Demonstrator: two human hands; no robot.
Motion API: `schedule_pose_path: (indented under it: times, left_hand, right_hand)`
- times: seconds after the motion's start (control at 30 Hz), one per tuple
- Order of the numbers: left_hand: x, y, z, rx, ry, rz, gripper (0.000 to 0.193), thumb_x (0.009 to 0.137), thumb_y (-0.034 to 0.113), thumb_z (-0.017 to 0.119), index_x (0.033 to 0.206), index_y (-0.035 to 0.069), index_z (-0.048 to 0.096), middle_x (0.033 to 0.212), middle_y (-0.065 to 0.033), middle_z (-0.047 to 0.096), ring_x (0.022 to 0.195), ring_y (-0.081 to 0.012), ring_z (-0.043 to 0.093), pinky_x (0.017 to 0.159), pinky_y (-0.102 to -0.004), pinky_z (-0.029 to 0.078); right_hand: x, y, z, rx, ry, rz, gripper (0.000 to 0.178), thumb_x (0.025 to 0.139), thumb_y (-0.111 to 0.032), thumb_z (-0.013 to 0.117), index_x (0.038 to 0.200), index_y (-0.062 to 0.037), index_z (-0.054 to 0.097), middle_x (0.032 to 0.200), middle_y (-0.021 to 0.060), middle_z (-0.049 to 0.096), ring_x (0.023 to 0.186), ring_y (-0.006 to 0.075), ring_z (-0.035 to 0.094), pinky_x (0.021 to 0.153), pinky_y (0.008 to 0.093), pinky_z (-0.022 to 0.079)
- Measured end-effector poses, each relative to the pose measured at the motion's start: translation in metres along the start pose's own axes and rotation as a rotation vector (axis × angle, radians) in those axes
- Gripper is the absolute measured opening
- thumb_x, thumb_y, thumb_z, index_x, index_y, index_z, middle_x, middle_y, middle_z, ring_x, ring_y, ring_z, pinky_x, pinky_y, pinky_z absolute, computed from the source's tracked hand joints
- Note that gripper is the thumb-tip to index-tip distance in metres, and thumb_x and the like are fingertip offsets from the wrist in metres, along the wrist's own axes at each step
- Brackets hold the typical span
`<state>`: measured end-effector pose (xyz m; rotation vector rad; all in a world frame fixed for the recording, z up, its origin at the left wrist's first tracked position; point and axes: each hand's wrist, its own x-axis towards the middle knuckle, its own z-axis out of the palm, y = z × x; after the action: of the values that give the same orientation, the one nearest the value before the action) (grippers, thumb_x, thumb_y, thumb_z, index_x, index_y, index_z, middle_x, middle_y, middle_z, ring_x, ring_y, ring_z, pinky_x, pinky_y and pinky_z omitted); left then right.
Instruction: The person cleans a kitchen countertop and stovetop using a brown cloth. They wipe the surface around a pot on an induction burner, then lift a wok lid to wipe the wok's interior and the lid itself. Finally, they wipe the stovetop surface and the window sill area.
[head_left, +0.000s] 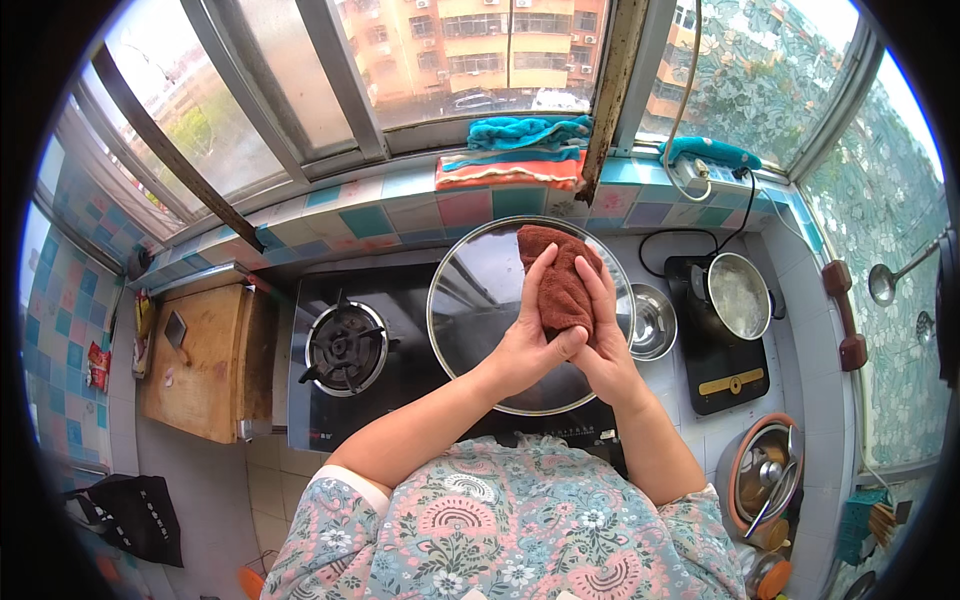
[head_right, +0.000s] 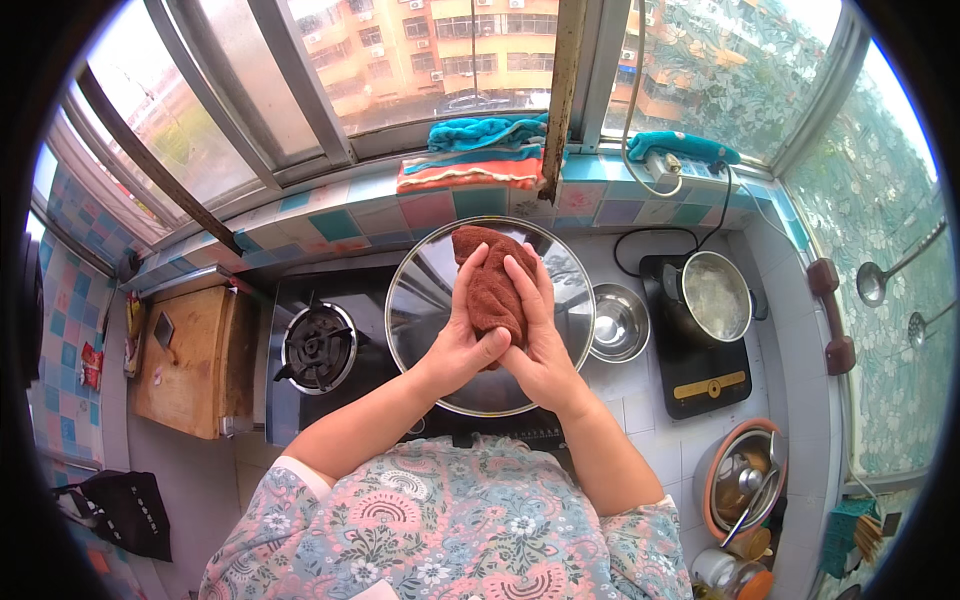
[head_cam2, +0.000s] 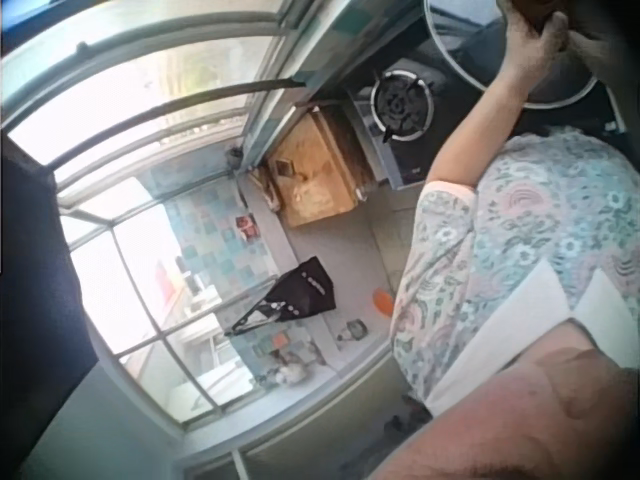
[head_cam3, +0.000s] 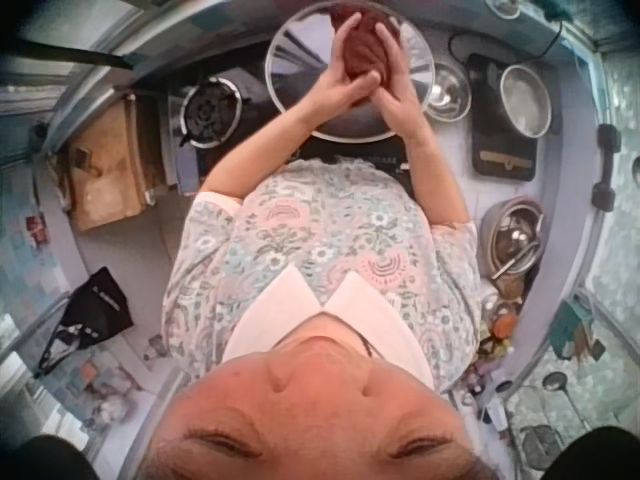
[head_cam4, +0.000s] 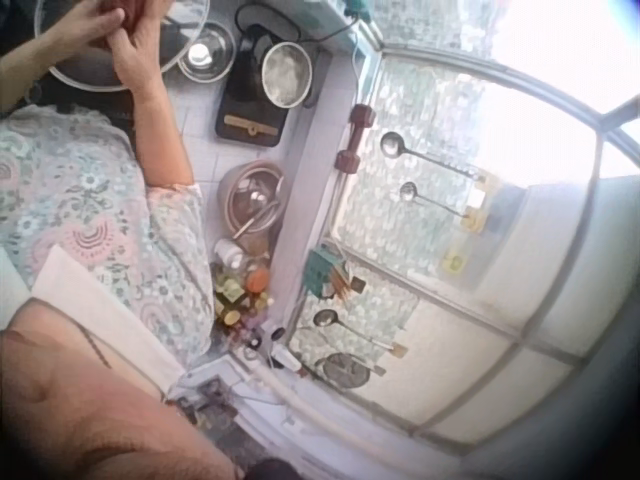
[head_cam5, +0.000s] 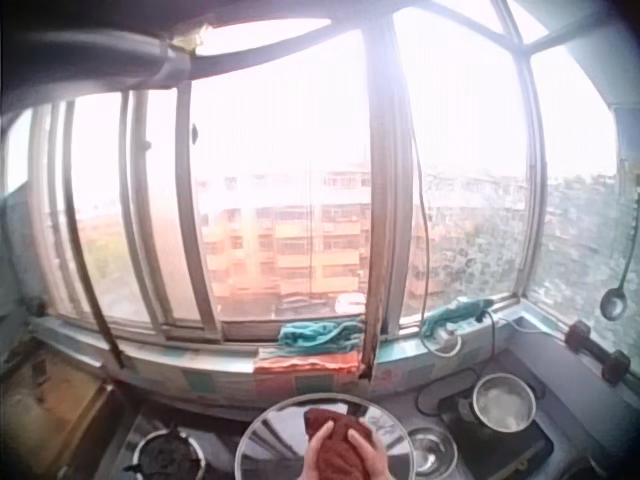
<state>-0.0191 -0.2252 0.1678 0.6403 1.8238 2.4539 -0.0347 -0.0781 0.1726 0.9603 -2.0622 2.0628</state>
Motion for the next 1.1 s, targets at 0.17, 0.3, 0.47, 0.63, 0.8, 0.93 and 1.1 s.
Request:
schedule_pose_path:
  times: [0.17,0.3,0.47,0.63,0.8,0.93,1.1]
  left_hand:
    - [0.008,0.009,-0.075,0.005,0.305,-0.004,0.067,0.088,0.007,0.068,0.145,0.012,0.033,0.134,-0.0089,0.049,0.121,-0.0190,0.050,0.103,-0.0334,0.042]
    - [0.012,0.040,-0.121,0.654,0.338,-0.148,0.082,0.081,0.015,0.075,0.147,0.011,0.028,0.129,-0.0169,0.052,0.120,-0.0264,0.053,0.102,-0.0359,0.043]
    - [0.003,-0.014,-0.127,1.298,-0.034,-0.095,0.069,0.070,0.016,0.080,0.131,0.013,0.049,0.126,-0.0096,0.054,0.120,-0.0330,0.046,0.103,-0.0403,0.041]
    - [0.067,-0.038,-0.120,1.368,0.049,-0.145,0.058,0.073,0.025,0.078,0.123,0.011,0.051,0.122,-0.0085,0.053,0.112,-0.0334,0.048,0.096,-0.0420,0.046]
    - [0.116,-0.065,-0.130,1.513,0.086,-0.157,0.064,0.074,0.028,0.076,0.128,0.008,0.046,0.119,-0.0131,0.051,0.112,-0.0357,0.048,0.095,-0.0444,0.046]
    - [0.096,-0.039,-0.130,1.451,-0.170,-0.300,0.068,0.071,0.025,0.077,0.128,0.007,0.045,0.121,-0.0158,0.049,0.113,-0.0373,0.047,0.097,-0.0443,0.044]
    - [0.071,-0.037,-0.129,1.367,-0.143,-0.325,0.069,0.071,0.026,0.078,0.129,0.011,0.045,0.125,-0.0139,0.048,0.116,-0.0368,0.046,0.099,-0.0441,0.043]
  right_hand:
    - [0.017,0.025,0.013,0.032,-0.166,0.257,0.077,0.093,-0.026,0.055,0.155,-0.0076,0.012,0.159,0.0160,0.018,0.147,0.0281,0.016,0.118,0.0402,0.011]
    - [0.016,0.078,0.011,-0.641,-0.039,0.187,0.059,0.089,-0.025,0.065,0.140,-0.0023,0.044,0.141,0.0192,0.045,0.128,0.0355,0.044,0.110,0.0400,0.033]
    - [0.011,0.084,0.021,-0.597,0.030,0.069,0.048,0.081,-0.016,0.073,0.124,-0.0026,0.057,0.114,0.0149,0.063,0.111,0.0338,0.054,0.097,0.0399,0.044]
    - [0.011,0.091,0.021,-0.598,0.090,0.031,0.044,0.078,-0.014,0.075,0.118,-0.0037,0.061,0.108,0.0123,0.065,0.104,0.0315,0.057,0.092,0.0383,0.046]
    - [0.013,0.088,0.027,-0.634,0.122,0.016,0.042,0.076,-0.012,0.075,0.114,-0.0030,0.061,0.107,0.0134,0.064,0.104,0.0329,0.056,0.091,0.0395,0.047]
    - [0.012,0.086,0.026,-0.651,0.142,0.022,0.043,0.075,-0.012,0.076,0.114,-0.0024,0.061,0.106,0.0134,0.064,0.103,0.0331,0.056,0.090,0.0399,0.047]
    - [0.012,0.087,0.022,-0.624,0.120,0.040,0.043,0.075,-0.013,0.076,0.115,-0.0037,0.062,0.107,0.0125,0.065,0.103,0.0324,0.058,0.091,0.0394,0.047]
